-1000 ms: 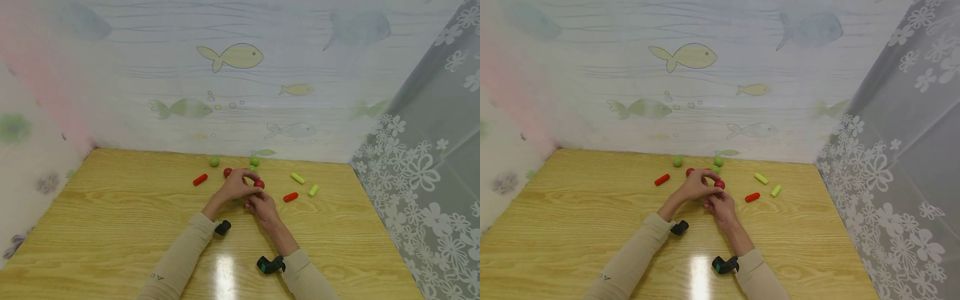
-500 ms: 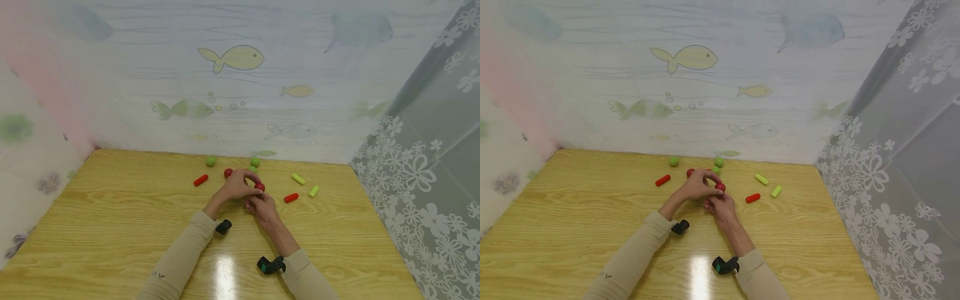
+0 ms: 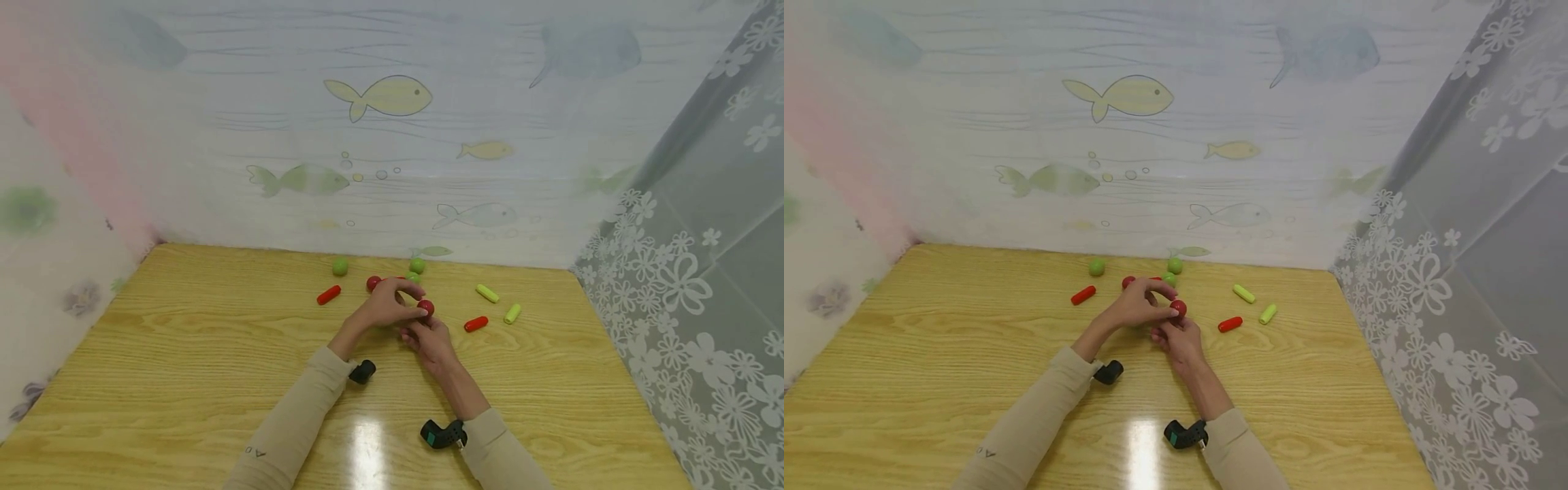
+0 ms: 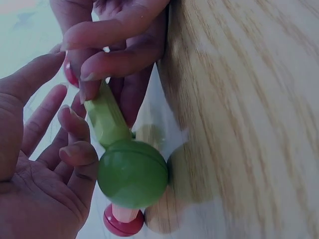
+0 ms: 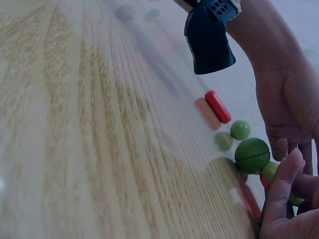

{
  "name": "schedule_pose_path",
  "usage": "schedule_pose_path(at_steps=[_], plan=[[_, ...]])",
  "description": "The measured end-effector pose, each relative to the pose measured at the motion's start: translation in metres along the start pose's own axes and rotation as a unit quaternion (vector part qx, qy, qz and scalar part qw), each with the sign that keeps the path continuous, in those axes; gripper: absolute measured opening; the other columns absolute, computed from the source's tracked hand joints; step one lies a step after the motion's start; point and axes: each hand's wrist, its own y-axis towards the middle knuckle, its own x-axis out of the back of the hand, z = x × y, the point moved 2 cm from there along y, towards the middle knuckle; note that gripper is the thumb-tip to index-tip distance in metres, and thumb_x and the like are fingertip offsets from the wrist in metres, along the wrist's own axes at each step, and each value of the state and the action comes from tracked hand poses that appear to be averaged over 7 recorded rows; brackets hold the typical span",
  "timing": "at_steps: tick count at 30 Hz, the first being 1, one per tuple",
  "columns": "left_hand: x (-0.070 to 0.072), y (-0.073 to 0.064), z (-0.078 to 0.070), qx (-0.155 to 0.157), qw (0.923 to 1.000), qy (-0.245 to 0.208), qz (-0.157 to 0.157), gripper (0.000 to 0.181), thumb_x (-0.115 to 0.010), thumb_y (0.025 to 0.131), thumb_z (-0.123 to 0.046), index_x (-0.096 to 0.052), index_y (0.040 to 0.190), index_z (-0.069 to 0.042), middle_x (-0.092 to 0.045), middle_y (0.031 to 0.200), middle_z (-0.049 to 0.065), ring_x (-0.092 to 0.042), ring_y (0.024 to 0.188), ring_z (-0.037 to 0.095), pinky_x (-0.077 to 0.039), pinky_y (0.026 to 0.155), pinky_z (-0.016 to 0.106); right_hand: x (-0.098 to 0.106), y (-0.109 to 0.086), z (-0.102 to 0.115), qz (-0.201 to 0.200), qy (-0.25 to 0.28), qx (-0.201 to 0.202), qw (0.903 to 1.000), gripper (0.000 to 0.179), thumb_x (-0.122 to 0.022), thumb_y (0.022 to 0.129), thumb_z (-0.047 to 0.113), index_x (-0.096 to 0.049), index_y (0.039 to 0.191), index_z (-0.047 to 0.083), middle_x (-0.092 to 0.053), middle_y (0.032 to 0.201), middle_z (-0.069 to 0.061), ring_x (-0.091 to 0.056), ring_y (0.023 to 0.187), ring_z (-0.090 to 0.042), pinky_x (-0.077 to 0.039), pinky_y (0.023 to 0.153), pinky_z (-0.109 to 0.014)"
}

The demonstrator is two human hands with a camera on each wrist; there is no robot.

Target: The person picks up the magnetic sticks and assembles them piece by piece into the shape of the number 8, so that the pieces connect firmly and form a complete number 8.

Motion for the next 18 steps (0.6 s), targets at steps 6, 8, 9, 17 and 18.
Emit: schedule_pose_path(at_steps=[6, 8, 9, 17, 18], plan=[[0.004, -0.004, 0.003, -0.015, 0.9997, -0.018, -0.005, 0.039, -0.079, 0.089, -0.018, -0.070, 0.122, 0.003, -0.070, 0.113, 0.012, -0.065, 0.080, 0.019, -0.055, 0.077, 0.029, 0.002, 0.000, -0.001, -0.002, 0.000, -0.005, 1.0000, 0.019, -0.055, 0.105, 0.009, -0.058, 0.120, -0.003, -0.063, 0.083, -0.001, -0.063, 0.069, -0.006, -0.054, 0.065, -0.016], [0.006, -0.006, 0.004, -0.021, 0.9996, -0.016, -0.008, 0.038, -0.079, 0.090, -0.017, -0.070, 0.122, 0.003, -0.070, 0.113, 0.013, -0.067, 0.085, 0.023, -0.055, 0.079, 0.029, 0.003, -0.001, -0.001, -0.002, 0.002, -0.006, 1.0000, 0.021, -0.053, 0.106, 0.012, -0.059, 0.120, -0.003, -0.065, 0.083, -0.001, -0.064, 0.068, -0.007, -0.055, 0.065, -0.017], [0.006, -0.007, 0.004, -0.025, 0.9995, -0.015, -0.010, 0.038, -0.079, 0.091, -0.017, -0.070, 0.122, 0.003, -0.071, 0.113, 0.013, -0.067, 0.088, 0.025, -0.055, 0.080, 0.030, 0.004, -0.001, 0.000, -0.001, 0.003, -0.006, 1.0000, 0.024, -0.052, 0.106, 0.014, -0.059, 0.120, -0.003, -0.067, 0.083, -0.002, -0.065, 0.068, -0.007, -0.056, 0.065, -0.017], [0.017, -0.013, 0.009, -0.024, 0.9985, -0.001, -0.050, 0.032, -0.074, 0.095, -0.019, -0.072, 0.119, 0.001, -0.074, 0.109, 0.009, -0.066, 0.095, 0.027, -0.053, 0.081, 0.031, 0.006, -0.003, 0.004, 0.021, 0.015, -0.024, 0.9994, 0.060, -0.039, 0.110, 0.046, -0.054, 0.131, -0.008, -0.074, 0.100, -0.009, -0.072, 0.073, -0.010, -0.058, 0.063, -0.020], [0.019, -0.014, 0.009, -0.024, 0.9983, -0.001, -0.054, 0.031, -0.074, 0.095, -0.019, -0.072, 0.119, 0.001, -0.074, 0.108, 0.009, -0.066, 0.095, 0.026, -0.052, 0.081, 0.031, 0.006, -0.003, 0.005, 0.021, 0.018, -0.028, 0.9992, 0.062, -0.038, 0.110, 0.047, -0.053, 0.132, -0.009, -0.075, 0.099, -0.009, -0.072, 0.073, -0.010, -0.058, 0.063, -0.020]])
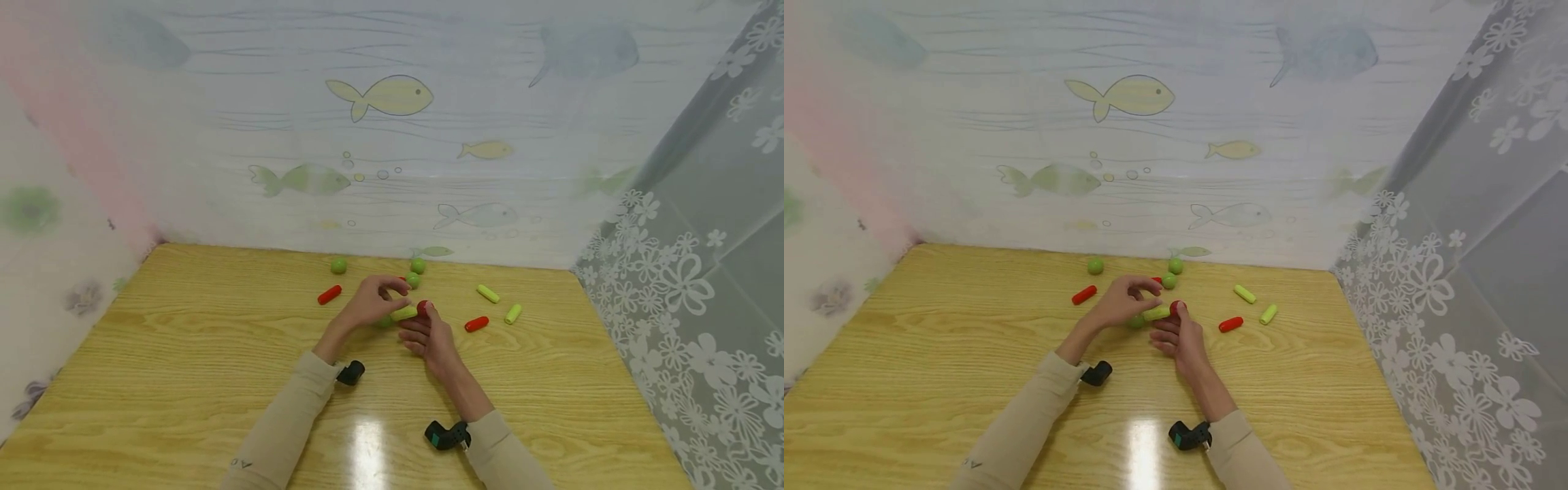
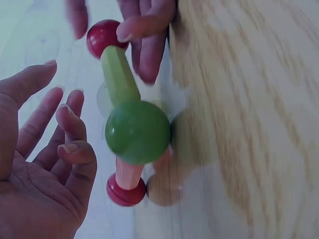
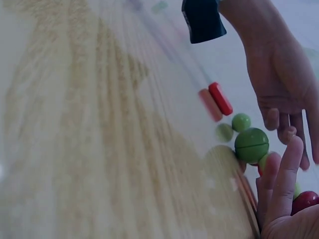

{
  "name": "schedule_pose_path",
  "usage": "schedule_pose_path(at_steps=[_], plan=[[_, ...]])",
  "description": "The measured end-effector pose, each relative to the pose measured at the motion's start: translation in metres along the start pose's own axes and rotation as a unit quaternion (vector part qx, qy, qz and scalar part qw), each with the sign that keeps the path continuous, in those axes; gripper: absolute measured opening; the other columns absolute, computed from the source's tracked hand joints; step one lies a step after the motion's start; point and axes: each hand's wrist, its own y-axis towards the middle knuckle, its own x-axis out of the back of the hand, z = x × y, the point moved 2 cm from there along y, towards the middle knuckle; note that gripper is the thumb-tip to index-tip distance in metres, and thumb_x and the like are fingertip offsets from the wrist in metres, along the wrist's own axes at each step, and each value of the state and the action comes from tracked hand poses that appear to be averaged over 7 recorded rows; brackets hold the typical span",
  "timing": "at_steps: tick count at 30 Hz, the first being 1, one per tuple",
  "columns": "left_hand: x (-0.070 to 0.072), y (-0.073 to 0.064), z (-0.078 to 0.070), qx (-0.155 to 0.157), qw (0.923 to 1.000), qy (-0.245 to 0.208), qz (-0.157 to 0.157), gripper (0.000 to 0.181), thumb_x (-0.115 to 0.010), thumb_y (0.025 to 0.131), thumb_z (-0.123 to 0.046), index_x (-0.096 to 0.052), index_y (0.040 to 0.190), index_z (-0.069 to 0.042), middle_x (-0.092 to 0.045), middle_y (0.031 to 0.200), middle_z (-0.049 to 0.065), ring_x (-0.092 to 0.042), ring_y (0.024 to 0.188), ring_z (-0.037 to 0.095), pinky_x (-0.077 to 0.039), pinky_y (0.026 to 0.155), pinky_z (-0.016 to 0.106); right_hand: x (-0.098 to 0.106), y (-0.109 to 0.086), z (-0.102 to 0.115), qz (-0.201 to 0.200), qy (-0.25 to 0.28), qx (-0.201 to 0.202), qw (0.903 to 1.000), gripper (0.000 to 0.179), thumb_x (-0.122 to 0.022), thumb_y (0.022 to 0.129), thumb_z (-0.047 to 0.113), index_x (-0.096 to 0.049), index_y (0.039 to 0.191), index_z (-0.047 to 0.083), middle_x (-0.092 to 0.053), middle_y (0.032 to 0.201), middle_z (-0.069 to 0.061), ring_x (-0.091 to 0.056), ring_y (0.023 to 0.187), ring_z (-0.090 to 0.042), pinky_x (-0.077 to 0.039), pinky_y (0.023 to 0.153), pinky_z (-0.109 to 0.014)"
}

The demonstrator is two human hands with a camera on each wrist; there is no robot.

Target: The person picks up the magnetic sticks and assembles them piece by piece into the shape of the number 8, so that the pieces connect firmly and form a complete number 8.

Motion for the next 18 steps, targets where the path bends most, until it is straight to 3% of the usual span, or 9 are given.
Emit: schedule_pose_path(at_steps=[6, 11, 16, 18], plan=[[0.009, -0.005, 0.002, -0.006, 0.9998, -0.005, -0.017, 0.028, -0.072, 0.097, -0.018, -0.072, 0.117, 0.001, -0.074, 0.108, 0.010, -0.065, 0.095, 0.023, -0.052, 0.081, 0.031, 0.006, 0.001, 0.004, -0.009, -0.029, -0.024, 0.9992, 0.067, -0.037, 0.110, 0.048, -0.054, 0.131, -0.014, -0.076, 0.088, -0.007, -0.074, 0.073, -0.012, -0.059, 0.066, -0.022], [0.017, -0.011, 0.003, 0.006, 0.9993, -0.026, -0.028, 0.027, -0.070, 0.098, -0.016, -0.071, 0.118, 0.002, -0.073, 0.111, 0.011, -0.067, 0.098, 0.029, -0.053, 0.082, 0.034, 0.012, 0.003, 0.008, -0.011, -0.082, -0.043, 0.9957, 0.067, -0.037, 0.110, 0.047, -0.059, 0.125, -0.014, -0.074, 0.082, -0.006, -0.072, 0.070, -0.011, -0.059, 0.065, -0.022], [0.023, -0.015, 0.005, 0.021, 0.9976, -0.063, -0.017, 0.029, -0.068, 0.099, -0.015, -0.069, 0.121, 0.004, -0.072, 0.111, 0.015, -0.069, 0.086, 0.041, -0.054, 0.070, 0.031, 0.016, 0.005, 0.012, -0.003, -0.136, -0.052, 0.9892, 0.066, -0.035, 0.111, 0.045, -0.063, 0.120, -0.014, -0.071, 0.077, -0.004, -0.069, 0.064, -0.008, -0.058, 0.062, -0.020], [0.024, -0.015, 0.006, 0.022, 0.9976, -0.062, -0.021, 0.029, -0.069, 0.099, -0.014, -0.068, 0.121, 0.004, -0.072, 0.111, 0.015, -0.068, 0.084, 0.040, -0.052, 0.067, 0.029, 0.018, 0.004, 0.014, -0.001, -0.163, -0.051, 0.9853, 0.064, -0.036, 0.111, 0.044, -0.065, 0.115, -0.013, -0.071, 0.075, -0.004, -0.067, 0.061, -0.007, -0.057, 0.060, -0.019]])
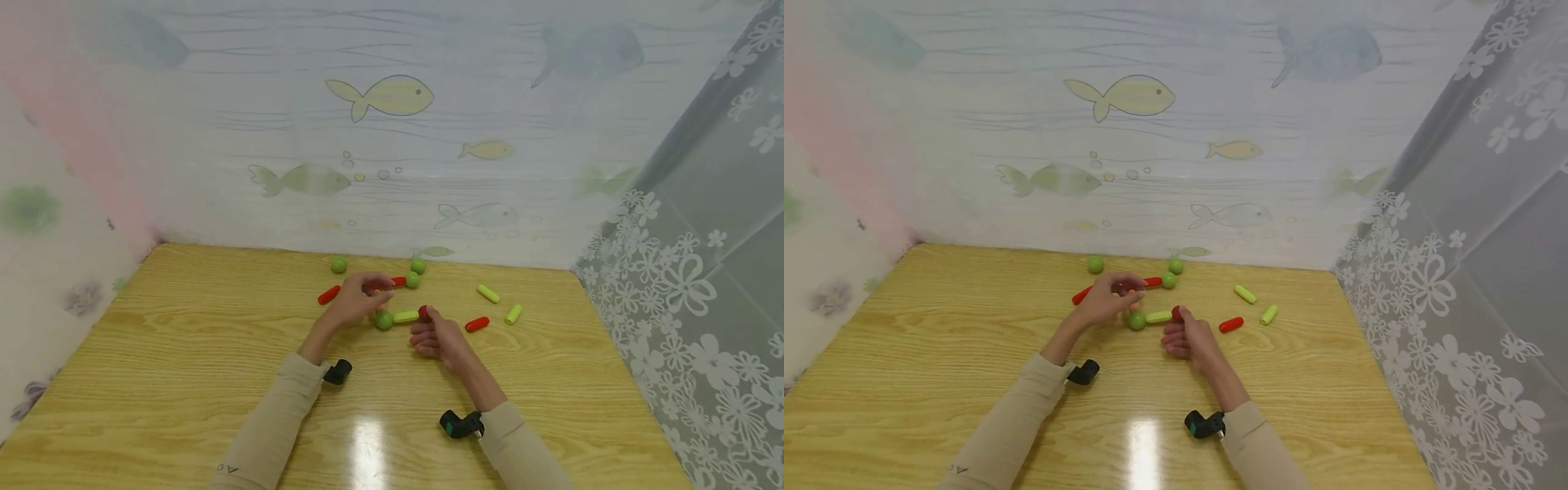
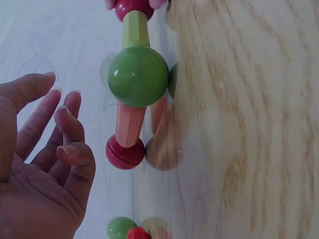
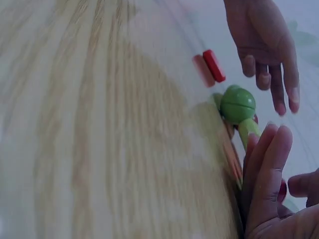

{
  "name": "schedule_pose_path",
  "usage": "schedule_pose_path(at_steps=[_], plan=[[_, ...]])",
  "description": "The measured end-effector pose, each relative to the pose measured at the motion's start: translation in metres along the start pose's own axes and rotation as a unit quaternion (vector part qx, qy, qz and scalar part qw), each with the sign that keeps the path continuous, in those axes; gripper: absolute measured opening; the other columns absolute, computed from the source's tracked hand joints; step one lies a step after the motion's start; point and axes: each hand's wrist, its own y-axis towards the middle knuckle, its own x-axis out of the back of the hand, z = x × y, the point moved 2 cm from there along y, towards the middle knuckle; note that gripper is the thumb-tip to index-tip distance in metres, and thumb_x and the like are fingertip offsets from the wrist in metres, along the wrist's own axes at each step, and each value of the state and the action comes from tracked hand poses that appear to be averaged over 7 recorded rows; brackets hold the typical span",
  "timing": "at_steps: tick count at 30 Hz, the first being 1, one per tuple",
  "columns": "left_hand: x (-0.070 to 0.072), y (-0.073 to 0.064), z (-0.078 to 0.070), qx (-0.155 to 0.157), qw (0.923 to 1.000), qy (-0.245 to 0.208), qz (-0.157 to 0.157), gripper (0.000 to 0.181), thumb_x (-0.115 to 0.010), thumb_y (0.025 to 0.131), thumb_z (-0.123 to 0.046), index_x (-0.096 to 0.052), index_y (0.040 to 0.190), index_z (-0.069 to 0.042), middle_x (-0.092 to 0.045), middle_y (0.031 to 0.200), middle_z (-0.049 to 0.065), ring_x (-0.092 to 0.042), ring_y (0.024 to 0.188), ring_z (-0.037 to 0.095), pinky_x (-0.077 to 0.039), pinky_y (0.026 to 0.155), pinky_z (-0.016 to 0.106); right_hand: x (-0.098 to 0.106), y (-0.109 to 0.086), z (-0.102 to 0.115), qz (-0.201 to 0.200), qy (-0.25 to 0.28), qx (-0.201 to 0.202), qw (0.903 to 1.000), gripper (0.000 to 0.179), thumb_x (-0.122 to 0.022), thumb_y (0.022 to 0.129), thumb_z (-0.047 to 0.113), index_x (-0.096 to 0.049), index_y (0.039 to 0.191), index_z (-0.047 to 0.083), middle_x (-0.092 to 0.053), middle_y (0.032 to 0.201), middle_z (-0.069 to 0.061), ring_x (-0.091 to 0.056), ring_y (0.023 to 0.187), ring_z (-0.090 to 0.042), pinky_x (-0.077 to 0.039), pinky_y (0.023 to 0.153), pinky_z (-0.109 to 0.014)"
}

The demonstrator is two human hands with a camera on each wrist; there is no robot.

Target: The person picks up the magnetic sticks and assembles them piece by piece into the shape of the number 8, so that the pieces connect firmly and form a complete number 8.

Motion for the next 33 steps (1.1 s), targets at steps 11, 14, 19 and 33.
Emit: schedule_pose_path(at_steps=[11, 14, 19, 33], plan=[[0.012, -0.005, 0.005, -0.008, 0.9994, 0.028, -0.019, 0.030, -0.068, 0.100, -0.018, -0.069, 0.122, 0.002, -0.069, 0.106, 0.013, -0.060, 0.080, 0.022, -0.048, 0.065, 0.029, 0.020, -0.005, 0.004, -0.022, -0.119, 0.063, 0.9907, 0.043, -0.054, 0.107, 0.033, -0.065, 0.100, -0.008, -0.063, 0.074, -0.006, -0.061, 0.055, -0.009, -0.051, 0.051, -0.020], [0.015, -0.006, 0.006, -0.015, 0.9990, 0.035, -0.024, 0.028, -0.066, 0.101, -0.018, -0.070, 0.122, 0.001, -0.069, 0.106, 0.012, -0.060, 0.082, 0.023, -0.049, 0.069, 0.029, 0.023, -0.007, 0.005, -0.025, -0.125, 0.086, 0.9880, 0.035, -0.058, 0.106, 0.026, -0.063, 0.110, -0.009, -0.066, 0.084, -0.012, -0.062, 0.056, -0.010, -0.053, 0.051, -0.021], [0.021, -0.005, 0.007, -0.023, 0.9979, 0.047, -0.039, 0.025, -0.066, 0.101, -0.014, -0.071, 0.119, 0.002, -0.071, 0.112, 0.012, -0.062, 0.089, 0.028, -0.051, 0.076, 0.031, 0.025, -0.008, 0.007, -0.037, -0.126, 0.107, 0.9855, 0.040, -0.064, 0.102, 0.020, -0.053, 0.131, -0.007, -0.068, 0.099, -0.018, -0.064, 0.056, -0.011, -0.053, 0.051, -0.022], [0.048, -0.012, 0.009, -0.007, 0.9943, 0.064, -0.085, 0.027, -0.067, 0.100, -0.014, -0.071, 0.120, 0.003, -0.070, 0.116, 0.017, -0.062, 0.091, 0.028, -0.051, 0.077, 0.029, 0.031, 0.002, 0.005, -0.008, -0.144, 0.141, 0.9795, 0.046, -0.066, 0.101, 0.017, -0.053, 0.144, 0.004, -0.070, 0.102, -0.018, -0.065, 0.061, -0.013, -0.052, 0.051, -0.022]])
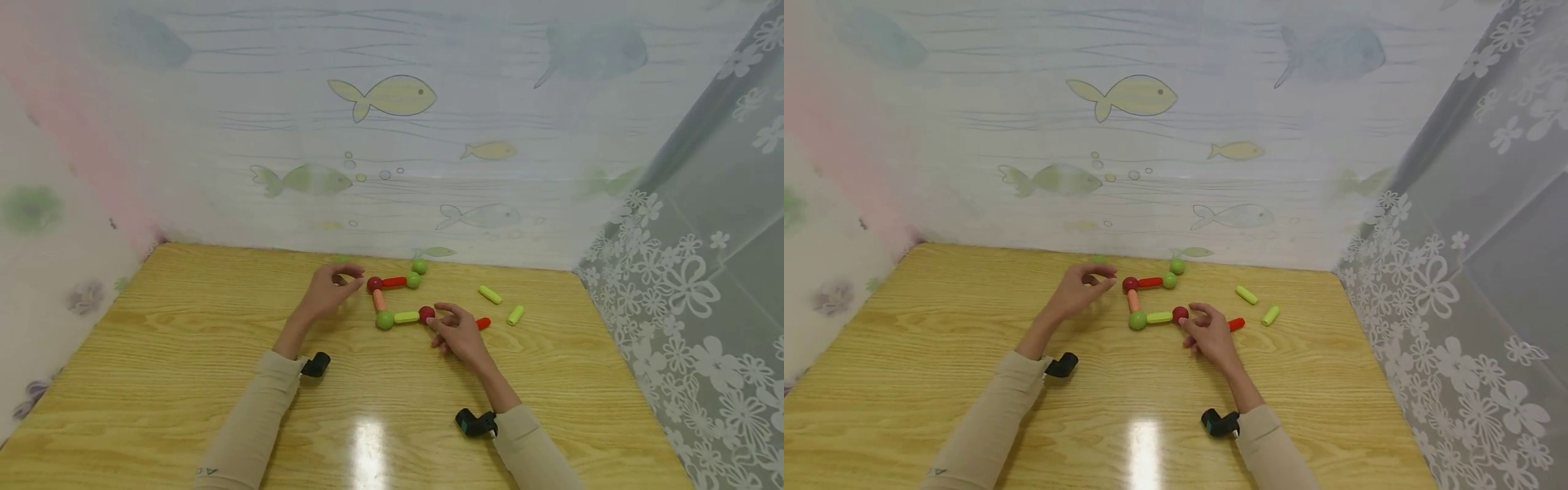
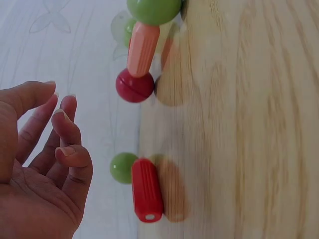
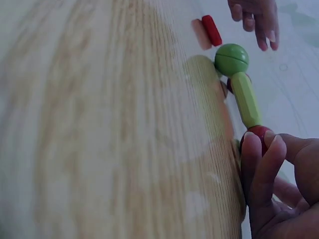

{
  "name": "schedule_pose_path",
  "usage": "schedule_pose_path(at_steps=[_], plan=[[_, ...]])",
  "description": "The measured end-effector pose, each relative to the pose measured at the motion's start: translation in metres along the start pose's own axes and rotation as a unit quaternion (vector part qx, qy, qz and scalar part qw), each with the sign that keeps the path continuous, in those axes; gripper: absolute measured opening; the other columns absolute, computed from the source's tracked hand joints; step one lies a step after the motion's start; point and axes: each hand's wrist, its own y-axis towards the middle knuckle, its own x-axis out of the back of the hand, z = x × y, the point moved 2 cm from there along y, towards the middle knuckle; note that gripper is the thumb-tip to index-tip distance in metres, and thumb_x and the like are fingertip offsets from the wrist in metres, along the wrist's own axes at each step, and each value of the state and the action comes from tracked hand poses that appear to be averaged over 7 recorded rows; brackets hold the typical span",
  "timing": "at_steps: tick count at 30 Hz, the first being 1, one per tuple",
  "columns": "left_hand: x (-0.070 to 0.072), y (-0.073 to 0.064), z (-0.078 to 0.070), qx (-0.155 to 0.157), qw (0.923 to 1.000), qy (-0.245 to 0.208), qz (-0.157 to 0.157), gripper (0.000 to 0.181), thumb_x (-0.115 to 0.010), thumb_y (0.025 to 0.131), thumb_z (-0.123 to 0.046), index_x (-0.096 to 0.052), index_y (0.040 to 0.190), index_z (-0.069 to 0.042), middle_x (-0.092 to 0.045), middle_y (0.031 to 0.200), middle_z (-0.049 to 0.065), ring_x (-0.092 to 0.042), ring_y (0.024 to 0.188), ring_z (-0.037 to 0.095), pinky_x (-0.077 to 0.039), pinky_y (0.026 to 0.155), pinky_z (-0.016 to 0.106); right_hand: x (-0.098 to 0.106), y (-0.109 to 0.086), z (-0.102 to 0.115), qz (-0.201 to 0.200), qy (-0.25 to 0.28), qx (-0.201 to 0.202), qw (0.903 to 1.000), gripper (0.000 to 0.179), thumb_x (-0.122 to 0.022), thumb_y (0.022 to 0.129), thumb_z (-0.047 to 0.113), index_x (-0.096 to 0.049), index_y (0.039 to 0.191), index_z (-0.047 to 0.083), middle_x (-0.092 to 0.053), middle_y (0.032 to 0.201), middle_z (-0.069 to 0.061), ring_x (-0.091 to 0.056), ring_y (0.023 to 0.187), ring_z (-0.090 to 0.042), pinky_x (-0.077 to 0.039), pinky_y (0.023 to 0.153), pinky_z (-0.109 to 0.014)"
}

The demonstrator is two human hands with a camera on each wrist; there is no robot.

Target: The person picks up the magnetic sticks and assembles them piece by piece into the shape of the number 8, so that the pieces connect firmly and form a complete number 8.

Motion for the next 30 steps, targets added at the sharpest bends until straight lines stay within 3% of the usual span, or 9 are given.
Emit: schedule_pose_path(at_steps=[10, 16, 20, 23, 30], plan=[[0.027, -0.004, 0.020, 0.017, 0.9992, 0.022, -0.029, 0.024, -0.069, 0.097, -0.008, -0.070, 0.117, 0.006, -0.070, 0.114, 0.020, -0.064, 0.082, 0.028, -0.051, 0.068, 0.025, -0.009, 0.001, 0.000, 0.022, -0.016, 0.016, 0.9995, 0.040, -0.065, 0.101, 0.019, -0.059, 0.138, 0.002, -0.068, 0.099, -0.018, -0.063, 0.061, -0.013, -0.051, 0.051, -0.023], [0.038, -0.012, 0.028, 0.025, 0.9985, 0.034, -0.035, 0.024, -0.071, 0.095, -0.005, -0.069, 0.116, 0.007, -0.069, 0.113, 0.022, -0.065, 0.096, 0.032, -0.052, 0.078, 0.028, -0.015, 0.001, -0.001, 0.025, -0.032, 0.018, 0.9990, 0.037, -0.067, 0.101, 0.018, -0.062, 0.135, 0.004, -0.066, 0.097, -0.015, -0.063, 0.062, -0.014, -0.051, 0.052, -0.022], [0.044, -0.018, 0.032, 0.047, 0.9977, 0.034, -0.034, 0.026, -0.072, 0.093, -0.003, -0.069, 0.117, 0.007, -0.068, 0.116, 0.024, -0.067, 0.098, 0.036, -0.053, 0.077, 0.027, -0.019, 0.000, 0.000, 0.030, -0.031, 0.026, 0.9987, 0.037, -0.068, 0.100, 0.016, -0.063, 0.134, 0.003, -0.066, 0.099, -0.015, -0.064, 0.063, -0.013, -0.052, 0.053, -0.022], [0.047, -0.022, 0.036, 0.068, 0.9963, 0.041, -0.031, 0.028, -0.074, 0.092, -0.004, -0.069, 0.118, 0.007, -0.068, 0.115, 0.025, -0.068, 0.090, 0.034, -0.054, 0.074, 0.027, -0.022, 0.000, 0.000, 0.035, -0.033, 0.031, 0.9984, 0.037, -0.069, 0.099, 0.016, -0.063, 0.133, 0.002, -0.066, 0.103, -0.016, -0.064, 0.063, -0.013, -0.052, 0.054, -0.021], [0.056, -0.029, 0.046, 0.094, 0.9921, 0.080, -0.021, 0.030, -0.075, 0.090, -0.006, -0.069, 0.117, 0.006, -0.070, 0.107, 0.023, -0.069, 0.091, 0.033, -0.057, 0.082, 0.042, -0.029, -0.002, -0.002, 0.040, -0.039, 0.040, 0.9976, 0.037, -0.071, 0.097, 0.016, -0.064, 0.130, 0.001, -0.065, 0.107, -0.018, -0.063, 0.066, -0.015, -0.053, 0.055, -0.022]])
